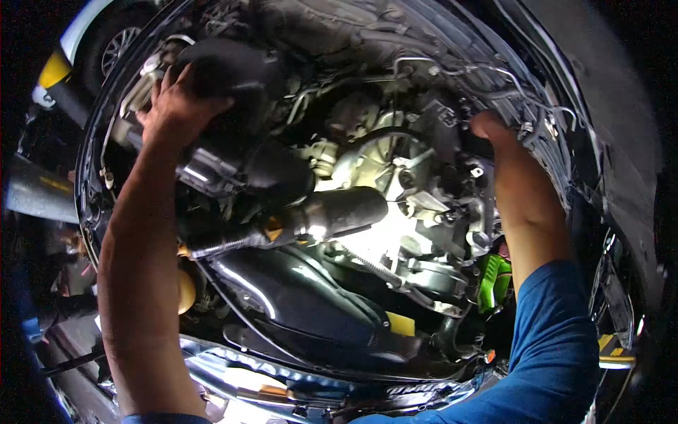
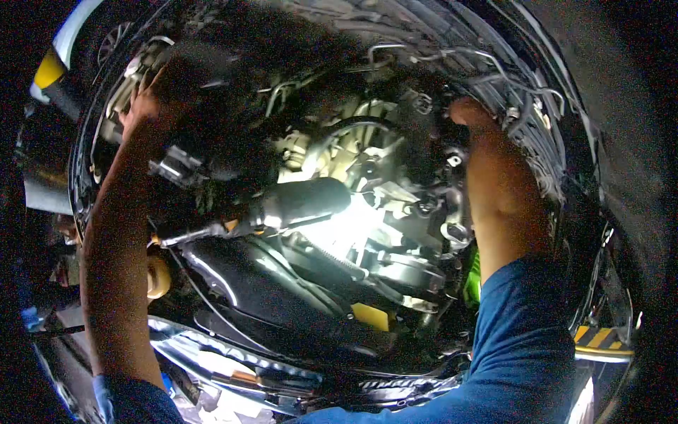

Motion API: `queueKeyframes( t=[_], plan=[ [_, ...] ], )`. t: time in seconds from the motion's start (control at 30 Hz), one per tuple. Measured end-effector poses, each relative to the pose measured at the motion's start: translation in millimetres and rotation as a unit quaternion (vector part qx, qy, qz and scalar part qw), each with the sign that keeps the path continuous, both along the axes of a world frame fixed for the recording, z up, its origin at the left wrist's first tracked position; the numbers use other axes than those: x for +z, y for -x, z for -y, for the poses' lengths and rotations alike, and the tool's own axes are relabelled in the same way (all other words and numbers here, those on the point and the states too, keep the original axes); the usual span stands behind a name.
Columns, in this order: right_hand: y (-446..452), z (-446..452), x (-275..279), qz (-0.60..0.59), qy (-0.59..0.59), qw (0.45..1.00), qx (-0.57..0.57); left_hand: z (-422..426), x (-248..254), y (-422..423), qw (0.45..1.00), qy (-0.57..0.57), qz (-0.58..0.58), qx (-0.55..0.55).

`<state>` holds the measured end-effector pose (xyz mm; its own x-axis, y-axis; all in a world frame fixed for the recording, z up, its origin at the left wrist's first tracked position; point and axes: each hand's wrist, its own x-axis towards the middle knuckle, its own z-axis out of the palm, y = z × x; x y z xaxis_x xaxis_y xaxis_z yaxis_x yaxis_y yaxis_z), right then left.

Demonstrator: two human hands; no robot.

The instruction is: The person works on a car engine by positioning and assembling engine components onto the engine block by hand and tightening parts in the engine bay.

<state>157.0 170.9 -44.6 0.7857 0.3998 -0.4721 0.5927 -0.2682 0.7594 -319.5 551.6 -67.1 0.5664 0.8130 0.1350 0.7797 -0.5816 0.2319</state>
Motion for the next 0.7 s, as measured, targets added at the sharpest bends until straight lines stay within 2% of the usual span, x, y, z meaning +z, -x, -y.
queueKeyframes(
  t=[0.1, 0.17, 0.27, 0.3, 0.4, 0.47, 0.57, 0.7],
  plan=[
    [-10.9, 15.9, -4.8, -0.023, 0.007, 0.999, 0.024, 3.0, 7.2, -5.7, 1.000, 0.012, -0.009, 0.013],
    [12.1, 32.4, 7.7, 0.024, -0.097, 0.994, 0.030, 1.3, 3.0, -3.8, 1.000, 0.016, 0.004, 0.013],
    [-19.5, 58.0, 2.1, -0.004, -0.066, 0.997, 0.036, -1.9, 1.6, -6.8, 1.000, 0.012, -0.016, 0.006],
    [-21.8, 60.2, 1.4, 0.009, 0.013, 0.998, 0.065, 2.4, 5.1, -7.1, 1.000, 0.004, -0.021, 0.015],
    [-51.8, 82.8, -10.5, 0.030, -0.046, 0.993, 0.101, -20.3, -19.9, -5.6, 0.999, -0.038, 0.000, -0.013],
    [-94.8, 109.9, -33.4, 0.039, -0.246, 0.964, 0.090, -16.6, -15.1, -9.5, 0.999, -0.032, -0.002, -0.012],
    [-39.9, 94.9, -2.3, 0.012, -0.317, 0.947, -0.056, -36.7, -34.6, -7.9, 0.997, -0.067, -0.002, -0.041],
    [-16.5, 89.4, 8.7, 0.020, -0.325, 0.944, -0.056, -39.0, -33.0, -11.4, 0.998, -0.027, 0.010, -0.053]
  ],
)
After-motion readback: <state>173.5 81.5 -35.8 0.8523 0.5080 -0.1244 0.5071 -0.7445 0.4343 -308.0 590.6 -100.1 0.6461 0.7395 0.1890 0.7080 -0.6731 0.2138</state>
